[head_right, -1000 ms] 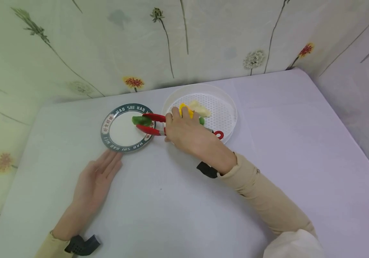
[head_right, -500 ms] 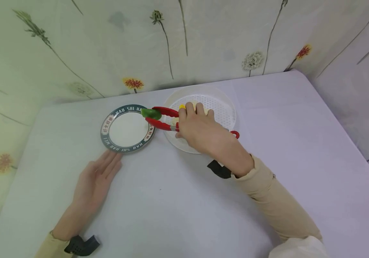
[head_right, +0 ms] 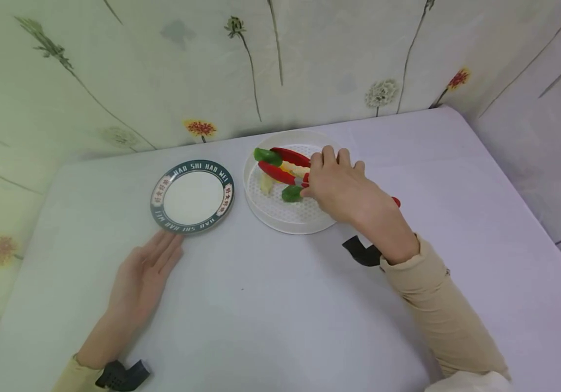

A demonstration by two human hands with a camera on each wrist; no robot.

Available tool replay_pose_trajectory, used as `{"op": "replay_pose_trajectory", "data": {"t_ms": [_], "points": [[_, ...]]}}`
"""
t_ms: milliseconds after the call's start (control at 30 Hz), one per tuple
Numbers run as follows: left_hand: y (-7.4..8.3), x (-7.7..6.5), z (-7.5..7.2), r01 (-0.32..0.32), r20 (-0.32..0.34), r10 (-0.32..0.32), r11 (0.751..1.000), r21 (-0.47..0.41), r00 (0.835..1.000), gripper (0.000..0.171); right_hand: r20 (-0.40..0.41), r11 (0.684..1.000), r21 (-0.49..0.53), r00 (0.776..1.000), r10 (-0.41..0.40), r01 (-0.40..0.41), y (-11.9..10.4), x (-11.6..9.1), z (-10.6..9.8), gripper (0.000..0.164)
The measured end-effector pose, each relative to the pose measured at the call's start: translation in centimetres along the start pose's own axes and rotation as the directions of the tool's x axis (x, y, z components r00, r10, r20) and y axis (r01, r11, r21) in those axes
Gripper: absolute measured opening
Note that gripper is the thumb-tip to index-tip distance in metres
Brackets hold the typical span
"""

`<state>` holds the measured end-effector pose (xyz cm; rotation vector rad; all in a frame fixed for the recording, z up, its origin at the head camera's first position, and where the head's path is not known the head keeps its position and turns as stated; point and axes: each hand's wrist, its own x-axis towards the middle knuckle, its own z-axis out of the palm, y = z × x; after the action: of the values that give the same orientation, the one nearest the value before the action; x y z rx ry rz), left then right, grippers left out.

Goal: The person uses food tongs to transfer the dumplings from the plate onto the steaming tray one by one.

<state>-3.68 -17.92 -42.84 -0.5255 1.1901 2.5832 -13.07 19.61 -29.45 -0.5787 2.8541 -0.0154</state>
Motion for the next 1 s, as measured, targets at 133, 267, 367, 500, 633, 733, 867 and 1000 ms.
{"op": "replay_pose_trajectory", "data": {"t_ms": [133,267,367,500,633,733,867,1000], "points": [[0.0,0.1,-0.2,0.002,0.003,-0.002,1.000,0.001,1.000,0.060,0.034,0.999,0.005,0.999,0.040,-0.040,1.5,0.4,0.0,0.064],[-0.1,0.1,-0.2,0.008,0.003,-0.008,1.000,-0.003,1.000,0.059,0.069,0.996,0.009,0.993,0.093,-0.094,3.1,0.9,0.2,0.069],[0.0,0.1,-0.1,0.005,0.007,-0.005,1.000,0.003,1.000,0.059,0.081,0.991,0.018,0.988,0.129,-0.131,4.3,1.0,0.5,0.068],[0.0,0.0,0.0,0.001,0.010,-0.001,1.000,0.014,1.000,0.060,0.090,0.987,0.032,0.984,0.156,-0.160,5.3,1.0,1.1,0.066],[0.0,0.0,-0.2,0.001,0.011,-0.001,1.000,0.016,1.000,0.060,0.096,0.986,0.029,0.982,0.162,-0.165,5.6,1.0,1.3,0.066],[0.0,0.1,-0.3,0.000,0.012,0.000,1.000,0.013,1.000,0.059,0.095,0.986,0.022,0.982,0.164,-0.167,5.6,1.1,1.3,0.065],[-0.1,0.1,-0.5,0.002,0.012,-0.003,1.000,0.012,1.000,0.059,0.089,0.986,0.015,0.982,0.167,-0.169,5.4,1.1,1.2,0.064],[-0.1,0.0,-0.5,0.002,0.012,-0.002,1.000,0.022,1.000,0.058,0.075,0.985,0.004,0.982,0.173,-0.174,5.4,1.1,1.2,0.064]]}}
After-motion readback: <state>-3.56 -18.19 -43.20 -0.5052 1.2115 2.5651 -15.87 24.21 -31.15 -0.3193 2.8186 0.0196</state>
